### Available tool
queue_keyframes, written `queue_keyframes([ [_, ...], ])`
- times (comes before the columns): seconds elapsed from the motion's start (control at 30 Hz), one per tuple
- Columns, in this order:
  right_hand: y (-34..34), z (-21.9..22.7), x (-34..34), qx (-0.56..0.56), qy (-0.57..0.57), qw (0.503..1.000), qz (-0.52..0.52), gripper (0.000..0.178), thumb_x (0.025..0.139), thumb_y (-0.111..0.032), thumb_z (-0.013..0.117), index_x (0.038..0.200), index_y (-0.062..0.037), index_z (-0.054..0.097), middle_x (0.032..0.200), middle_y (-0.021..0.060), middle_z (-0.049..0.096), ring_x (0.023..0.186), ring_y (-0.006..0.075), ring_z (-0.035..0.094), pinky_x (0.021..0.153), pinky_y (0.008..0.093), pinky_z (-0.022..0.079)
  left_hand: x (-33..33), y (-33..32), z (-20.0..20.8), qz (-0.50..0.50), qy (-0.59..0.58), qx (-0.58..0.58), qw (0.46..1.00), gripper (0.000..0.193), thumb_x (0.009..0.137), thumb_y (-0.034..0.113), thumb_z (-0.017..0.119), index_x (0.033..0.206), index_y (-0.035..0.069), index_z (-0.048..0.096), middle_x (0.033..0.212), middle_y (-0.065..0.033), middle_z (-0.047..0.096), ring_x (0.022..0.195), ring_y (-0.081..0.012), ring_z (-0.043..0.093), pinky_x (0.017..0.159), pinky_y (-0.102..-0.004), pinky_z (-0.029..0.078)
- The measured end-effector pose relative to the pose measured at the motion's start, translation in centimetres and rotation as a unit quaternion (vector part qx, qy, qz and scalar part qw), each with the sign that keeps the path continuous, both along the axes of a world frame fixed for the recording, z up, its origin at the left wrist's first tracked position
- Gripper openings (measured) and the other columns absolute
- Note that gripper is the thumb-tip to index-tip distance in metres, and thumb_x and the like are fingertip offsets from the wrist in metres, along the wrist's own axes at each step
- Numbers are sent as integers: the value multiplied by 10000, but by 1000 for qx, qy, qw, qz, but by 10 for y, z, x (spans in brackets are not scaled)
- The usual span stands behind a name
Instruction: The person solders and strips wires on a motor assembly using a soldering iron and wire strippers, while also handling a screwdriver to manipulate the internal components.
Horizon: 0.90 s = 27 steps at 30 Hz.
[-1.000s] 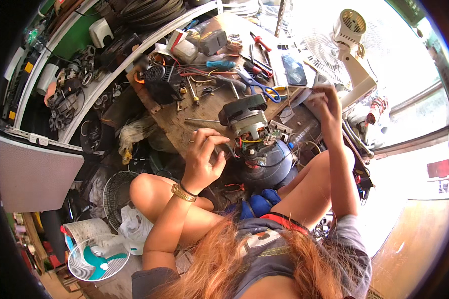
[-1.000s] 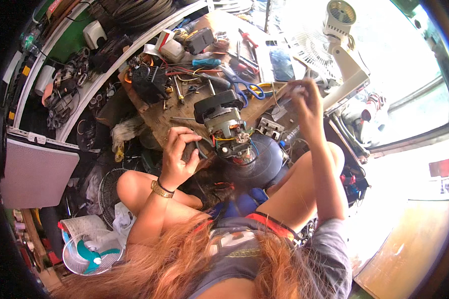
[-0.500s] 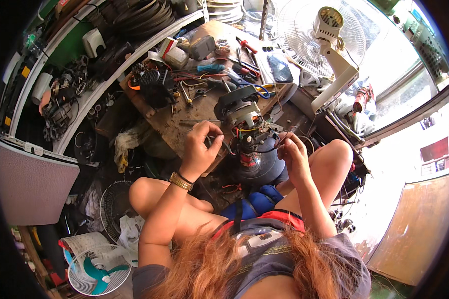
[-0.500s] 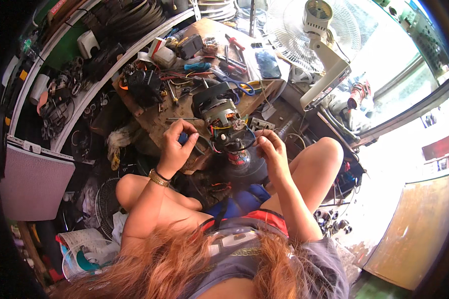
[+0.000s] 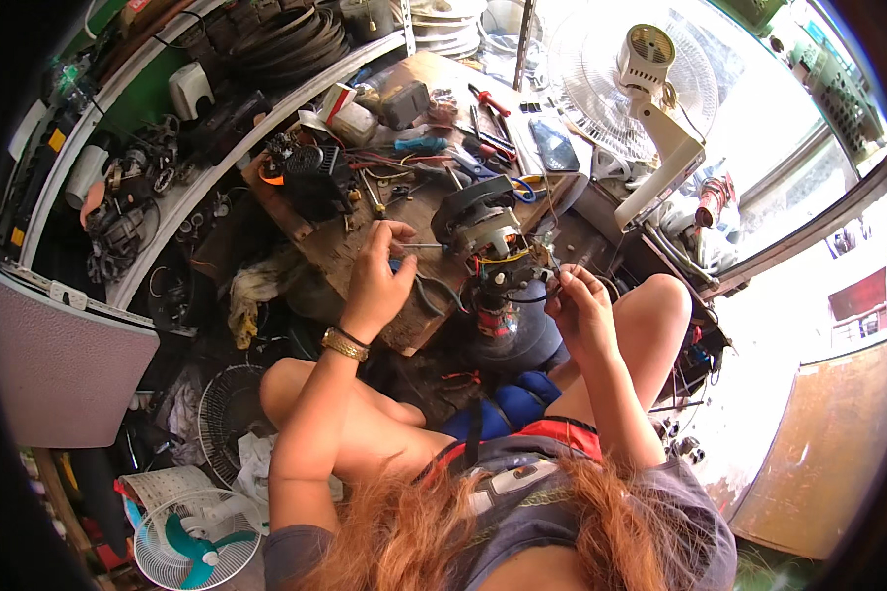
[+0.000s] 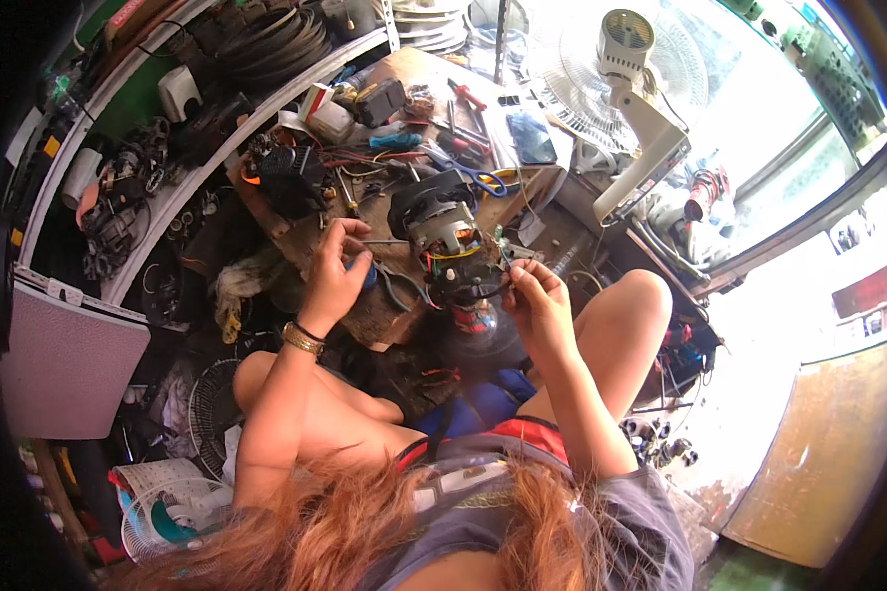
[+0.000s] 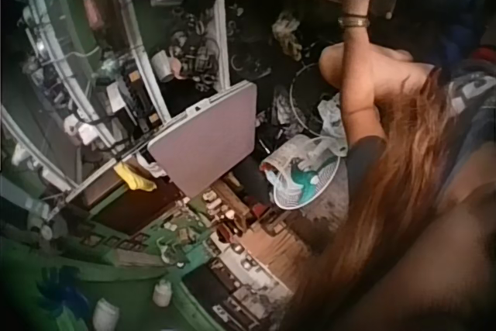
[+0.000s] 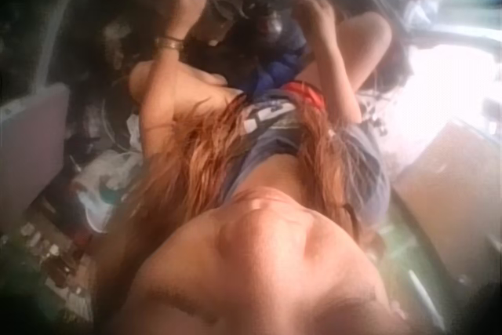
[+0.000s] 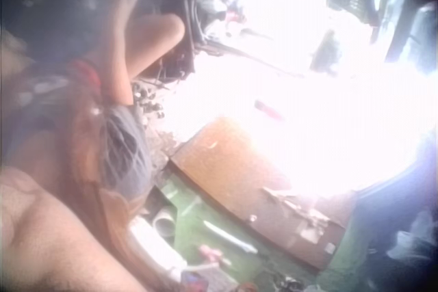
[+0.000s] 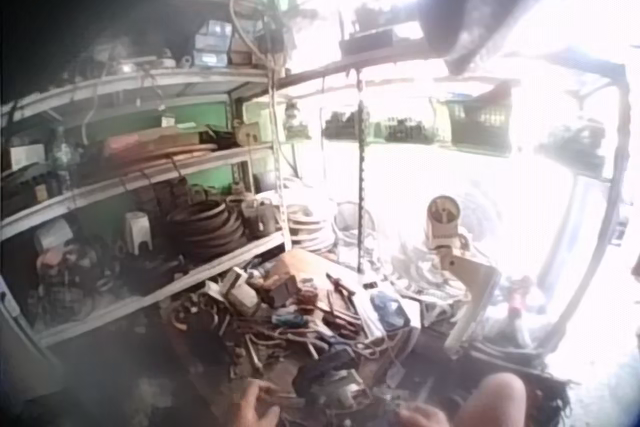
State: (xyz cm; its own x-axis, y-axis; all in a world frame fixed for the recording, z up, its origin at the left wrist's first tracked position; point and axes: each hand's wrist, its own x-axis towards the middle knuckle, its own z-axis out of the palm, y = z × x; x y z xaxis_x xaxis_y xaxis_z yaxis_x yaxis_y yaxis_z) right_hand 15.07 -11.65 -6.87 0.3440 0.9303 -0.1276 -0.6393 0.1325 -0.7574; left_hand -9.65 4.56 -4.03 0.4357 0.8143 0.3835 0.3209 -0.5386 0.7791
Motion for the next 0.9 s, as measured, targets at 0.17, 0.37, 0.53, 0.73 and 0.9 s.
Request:
queue_keyframes([
  [0.17, -6, 18, -19, 41, -78, 996, -13, 165, 979, -166, 674, 1051, -27, 623, 923, 24, 645, 799, 97, 561, 732, 251, 452, 18, -23, 20, -51, -46, 212, 975, 411, 772, 98, 677, 1173, 51, 599, 1187, -132, 590, 1138, -313, 555, 1014, -412, 409],
  [0.37, -14, 31, -38, 67, -144, 987, 8, 177, 1001, -197, 657, 1060, -37, 611, 966, 0, 628, 873, 85, 568, 815, 255, 468, 48, -46, 43, -184, -64, 135, 971, 560, 796, 214, 764, 1309, 62, 596, 1174, -107, 648, 1166, -296, 546, 1023, -407, 393],
  [0.53, -13, 31, -44, 88, -88, 992, 19, 172, 994, -175, 665, 1043, -34, 579, 998, 17, 620, 883, 94, 580, 803, 274, 495, 48, -61, 40, -235, -78, -8, 969, 554, 808, 91, 774, 1330, 51, 593, 1069, -73, 681, 1009, -182, 631, 928, -317, 481],
  [0.73, -15, 33, -44, 87, -150, 984, 36, 151, 972, -120, 684, 1012, -22, 576, 957, 42, 669, 877, 109, 606, 792, 264, 510, 39, -56, 29, -289, -167, -160, 929, 463, 861, 41, 757, 1298, 16, 603, 1014, -7, 665, 922, -77, 606, 852, -245, 480],
  [0.9, -17, 36, -49, 98, -161, 981, 47, 167, 937, -83, 721, 1010, -14, 587, 959, 48, 673, 907, 112, 622, 771, 268, 521, 35, -63, 35, -320, -201, -248, 892, 444, 867, 32, 759, 1284, 10, 609, 1033, 9, 663, 920, -50, 594, 828, -223, 466],
])
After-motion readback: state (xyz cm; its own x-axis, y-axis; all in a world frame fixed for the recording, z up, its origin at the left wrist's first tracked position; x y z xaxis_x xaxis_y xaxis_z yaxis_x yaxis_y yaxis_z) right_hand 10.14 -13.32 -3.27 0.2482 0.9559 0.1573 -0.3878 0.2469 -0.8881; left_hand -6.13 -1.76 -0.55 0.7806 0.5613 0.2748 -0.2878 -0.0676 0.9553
